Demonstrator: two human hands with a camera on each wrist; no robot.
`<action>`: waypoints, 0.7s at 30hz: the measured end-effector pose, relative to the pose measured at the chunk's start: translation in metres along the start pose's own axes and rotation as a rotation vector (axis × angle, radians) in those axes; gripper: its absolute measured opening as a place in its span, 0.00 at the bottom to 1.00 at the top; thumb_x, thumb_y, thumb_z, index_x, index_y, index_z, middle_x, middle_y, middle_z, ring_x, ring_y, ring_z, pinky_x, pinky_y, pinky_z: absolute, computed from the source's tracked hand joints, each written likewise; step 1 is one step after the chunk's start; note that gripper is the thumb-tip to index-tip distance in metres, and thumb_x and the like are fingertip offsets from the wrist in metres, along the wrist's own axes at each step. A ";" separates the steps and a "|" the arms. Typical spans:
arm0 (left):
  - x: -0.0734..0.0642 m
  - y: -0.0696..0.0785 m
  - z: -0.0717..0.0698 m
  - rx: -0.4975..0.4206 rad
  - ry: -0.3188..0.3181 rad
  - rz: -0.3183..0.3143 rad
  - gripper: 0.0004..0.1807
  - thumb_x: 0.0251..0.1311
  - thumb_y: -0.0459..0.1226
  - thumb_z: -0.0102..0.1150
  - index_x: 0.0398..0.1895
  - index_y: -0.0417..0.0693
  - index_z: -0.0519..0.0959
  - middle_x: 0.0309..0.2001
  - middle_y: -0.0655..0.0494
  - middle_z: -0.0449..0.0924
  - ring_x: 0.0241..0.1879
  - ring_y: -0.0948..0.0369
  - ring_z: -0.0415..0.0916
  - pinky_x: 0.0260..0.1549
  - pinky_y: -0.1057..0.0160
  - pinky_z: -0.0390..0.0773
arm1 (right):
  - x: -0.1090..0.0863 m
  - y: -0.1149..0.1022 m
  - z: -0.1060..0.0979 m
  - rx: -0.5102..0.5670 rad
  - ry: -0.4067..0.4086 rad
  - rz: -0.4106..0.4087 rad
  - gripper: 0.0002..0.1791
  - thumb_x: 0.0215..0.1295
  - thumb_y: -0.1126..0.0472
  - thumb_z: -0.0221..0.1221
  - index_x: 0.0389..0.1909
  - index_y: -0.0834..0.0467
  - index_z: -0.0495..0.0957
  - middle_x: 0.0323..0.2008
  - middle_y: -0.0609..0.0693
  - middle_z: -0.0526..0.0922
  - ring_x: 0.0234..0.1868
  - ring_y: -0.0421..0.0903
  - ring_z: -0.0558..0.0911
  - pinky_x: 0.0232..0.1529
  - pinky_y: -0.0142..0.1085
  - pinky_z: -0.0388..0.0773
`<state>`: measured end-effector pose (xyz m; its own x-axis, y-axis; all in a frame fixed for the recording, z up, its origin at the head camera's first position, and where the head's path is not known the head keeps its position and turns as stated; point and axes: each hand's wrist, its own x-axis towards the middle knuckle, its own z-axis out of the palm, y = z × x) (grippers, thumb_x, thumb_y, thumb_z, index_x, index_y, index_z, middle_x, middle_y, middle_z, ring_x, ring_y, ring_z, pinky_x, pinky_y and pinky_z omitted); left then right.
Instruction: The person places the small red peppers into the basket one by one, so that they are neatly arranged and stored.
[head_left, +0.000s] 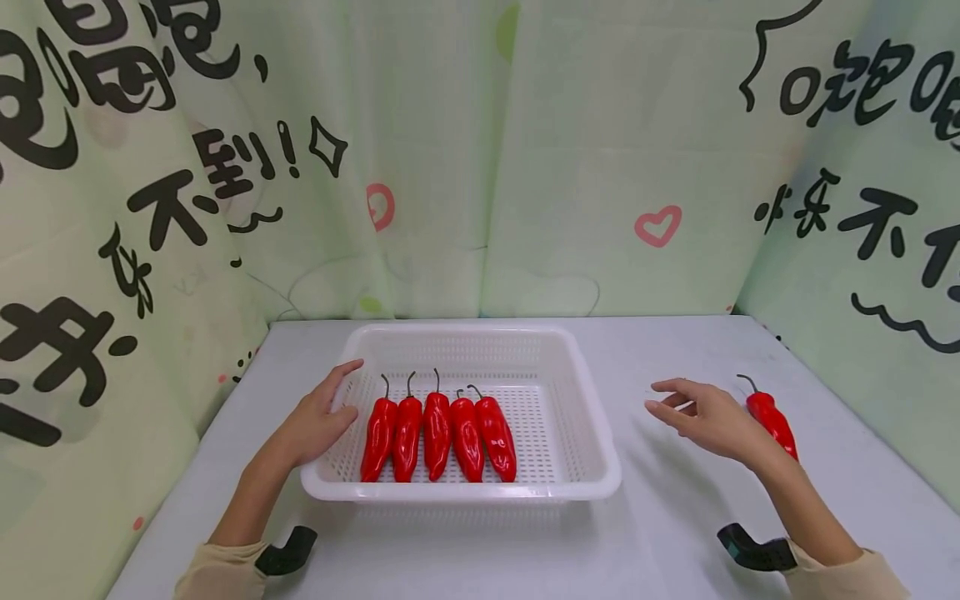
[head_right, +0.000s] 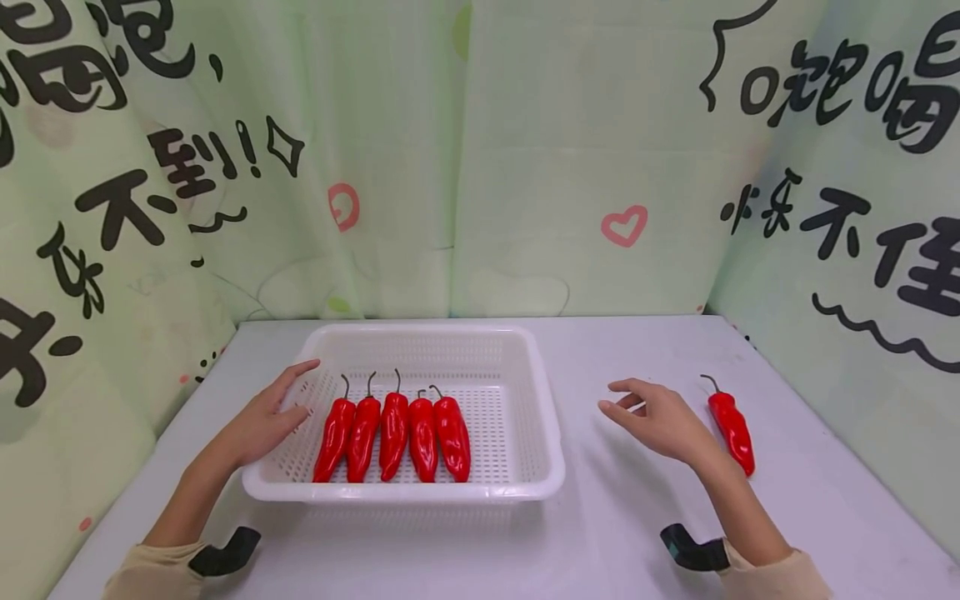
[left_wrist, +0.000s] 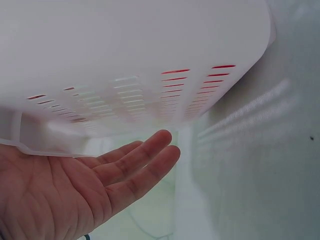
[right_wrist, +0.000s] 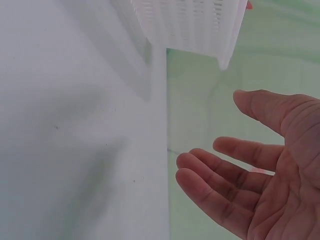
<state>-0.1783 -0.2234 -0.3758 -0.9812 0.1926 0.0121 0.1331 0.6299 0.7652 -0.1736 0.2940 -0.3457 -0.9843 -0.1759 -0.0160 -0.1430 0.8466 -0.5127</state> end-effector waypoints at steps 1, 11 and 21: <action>0.000 0.000 0.000 0.001 0.000 -0.001 0.41 0.64 0.34 0.55 0.80 0.50 0.53 0.73 0.32 0.62 0.62 0.35 0.73 0.45 0.40 0.86 | -0.001 0.002 -0.001 0.001 0.000 0.002 0.34 0.71 0.44 0.60 0.65 0.67 0.73 0.51 0.65 0.83 0.43 0.53 0.85 0.37 0.45 0.88; 0.000 0.002 0.000 0.000 -0.004 -0.009 0.41 0.64 0.34 0.55 0.80 0.51 0.52 0.73 0.32 0.62 0.60 0.36 0.74 0.43 0.42 0.87 | -0.010 0.017 -0.009 -0.017 0.038 0.032 0.33 0.72 0.45 0.60 0.65 0.67 0.73 0.51 0.65 0.83 0.47 0.58 0.85 0.38 0.46 0.87; 0.000 0.002 0.000 0.009 -0.006 -0.017 0.42 0.64 0.35 0.56 0.81 0.52 0.52 0.75 0.33 0.60 0.64 0.34 0.71 0.44 0.40 0.86 | -0.016 0.032 -0.018 -0.045 0.059 0.035 0.33 0.74 0.44 0.57 0.66 0.67 0.72 0.53 0.66 0.83 0.53 0.63 0.83 0.40 0.47 0.84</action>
<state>-0.1779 -0.2222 -0.3736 -0.9825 0.1860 -0.0048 0.1174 0.6398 0.7595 -0.1648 0.3331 -0.3464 -0.9929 -0.1175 0.0178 -0.1119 0.8737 -0.4735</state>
